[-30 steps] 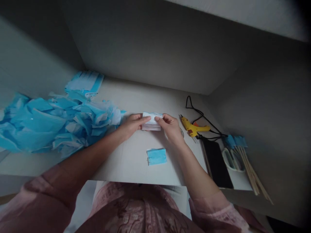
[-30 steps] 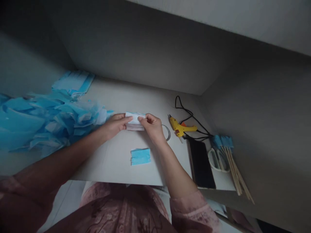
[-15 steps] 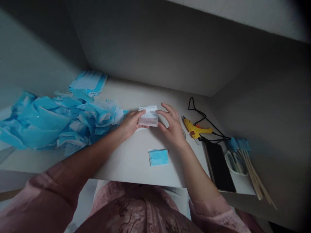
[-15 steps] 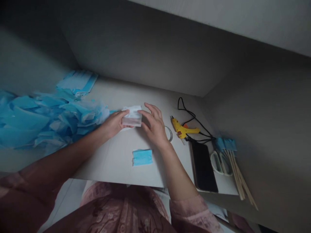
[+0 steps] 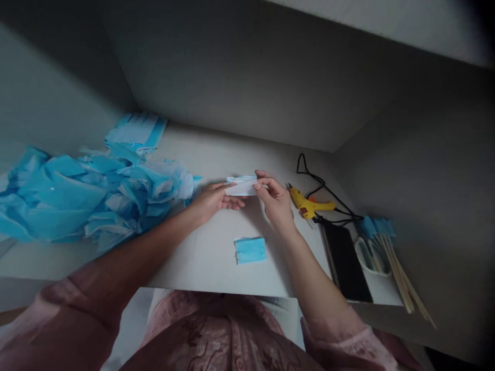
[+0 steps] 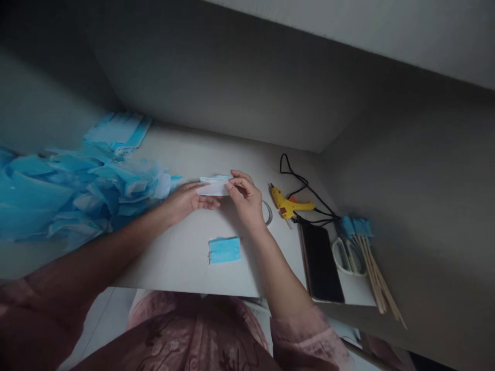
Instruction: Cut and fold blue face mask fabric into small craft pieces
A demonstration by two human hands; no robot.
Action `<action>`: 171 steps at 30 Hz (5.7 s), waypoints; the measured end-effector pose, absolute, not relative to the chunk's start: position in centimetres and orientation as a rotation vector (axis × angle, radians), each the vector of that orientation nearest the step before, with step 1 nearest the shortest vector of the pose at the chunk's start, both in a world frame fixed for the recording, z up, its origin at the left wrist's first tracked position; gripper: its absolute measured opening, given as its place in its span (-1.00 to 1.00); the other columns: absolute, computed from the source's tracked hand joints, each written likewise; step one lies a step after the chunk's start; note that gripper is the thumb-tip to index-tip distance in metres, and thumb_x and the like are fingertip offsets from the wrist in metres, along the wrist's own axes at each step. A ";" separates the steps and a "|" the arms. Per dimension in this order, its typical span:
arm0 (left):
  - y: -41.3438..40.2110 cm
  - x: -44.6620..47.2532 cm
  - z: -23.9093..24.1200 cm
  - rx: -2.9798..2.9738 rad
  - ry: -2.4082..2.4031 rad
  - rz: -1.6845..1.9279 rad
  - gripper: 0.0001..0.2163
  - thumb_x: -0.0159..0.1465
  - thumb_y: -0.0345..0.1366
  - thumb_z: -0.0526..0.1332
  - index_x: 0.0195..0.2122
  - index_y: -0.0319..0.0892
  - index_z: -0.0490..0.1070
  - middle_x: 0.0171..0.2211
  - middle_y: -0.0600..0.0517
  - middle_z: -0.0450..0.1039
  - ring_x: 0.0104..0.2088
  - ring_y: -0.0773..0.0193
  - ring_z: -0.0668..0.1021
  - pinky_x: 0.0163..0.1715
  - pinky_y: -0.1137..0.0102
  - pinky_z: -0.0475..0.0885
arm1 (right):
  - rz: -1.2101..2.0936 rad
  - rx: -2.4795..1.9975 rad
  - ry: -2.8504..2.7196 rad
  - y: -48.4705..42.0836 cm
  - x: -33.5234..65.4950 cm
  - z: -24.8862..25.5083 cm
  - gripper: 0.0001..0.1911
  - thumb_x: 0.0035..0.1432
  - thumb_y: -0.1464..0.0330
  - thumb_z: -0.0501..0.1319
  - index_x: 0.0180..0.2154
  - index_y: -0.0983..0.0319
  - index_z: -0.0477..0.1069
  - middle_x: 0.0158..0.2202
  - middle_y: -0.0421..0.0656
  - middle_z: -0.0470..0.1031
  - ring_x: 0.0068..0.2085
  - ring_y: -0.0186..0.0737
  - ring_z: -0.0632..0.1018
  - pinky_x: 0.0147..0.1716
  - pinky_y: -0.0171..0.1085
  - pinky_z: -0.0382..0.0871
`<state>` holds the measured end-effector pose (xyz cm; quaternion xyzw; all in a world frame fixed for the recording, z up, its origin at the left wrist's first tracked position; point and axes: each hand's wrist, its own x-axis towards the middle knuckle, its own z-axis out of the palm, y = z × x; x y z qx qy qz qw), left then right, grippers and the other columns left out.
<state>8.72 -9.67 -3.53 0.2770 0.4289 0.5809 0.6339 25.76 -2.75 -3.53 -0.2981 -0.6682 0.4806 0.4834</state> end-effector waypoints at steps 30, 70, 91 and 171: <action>-9.7 8.5 -3.3 1.017 1.338 1.356 -0.93 0.14 -0.34 0.36 -0.42 -0.21 0.50 -0.59 0.10 0.44 -0.60 0.39 0.41 -0.60 0.49 0.25 | 1.241 -0.844 -1.869 -2.8 26.1 -3.4 -0.63 0.15 0.19 0.35 -0.03 0.17 0.63 -0.23 -0.13 0.61 -0.25 -0.23 0.55 -0.16 -0.20 0.45; -9.6 6.6 -1.5 0.869 1.121 1.369 -0.74 0.07 -0.14 0.41 -0.38 -0.17 0.42 -0.50 0.10 0.40 -0.51 0.35 0.43 -0.47 0.45 0.32 | 0.897 -0.871 -2.085 -1.9 27.1 -2.9 -0.51 0.38 0.16 0.09 0.18 0.26 0.47 0.17 0.08 0.53 0.21 0.03 0.50 0.26 0.06 0.29; -9.3 7.9 -3.1 0.777 1.157 1.593 -0.84 0.15 -0.28 0.38 -0.38 -0.21 0.43 -0.50 0.13 0.42 -0.53 0.42 0.41 -0.50 0.52 0.28 | 1.790 -0.807 -1.304 -3.4 25.3 -2.3 -0.58 -0.20 0.06 0.55 -0.44 0.20 0.52 -0.50 -0.29 0.37 -0.42 -0.36 0.32 -0.34 -0.31 0.21; -10.1 8.9 -3.0 1.036 1.260 1.438 -0.76 0.14 -0.12 0.35 -0.38 -0.17 0.41 -0.53 0.07 0.49 -0.57 0.39 0.44 -0.54 0.47 0.34 | 1.255 -0.869 -1.651 -3.8 25.4 -2.6 -0.65 0.12 0.02 0.34 -0.39 0.19 0.51 -0.51 -0.27 0.37 -0.45 -0.33 0.32 -0.43 -0.32 0.18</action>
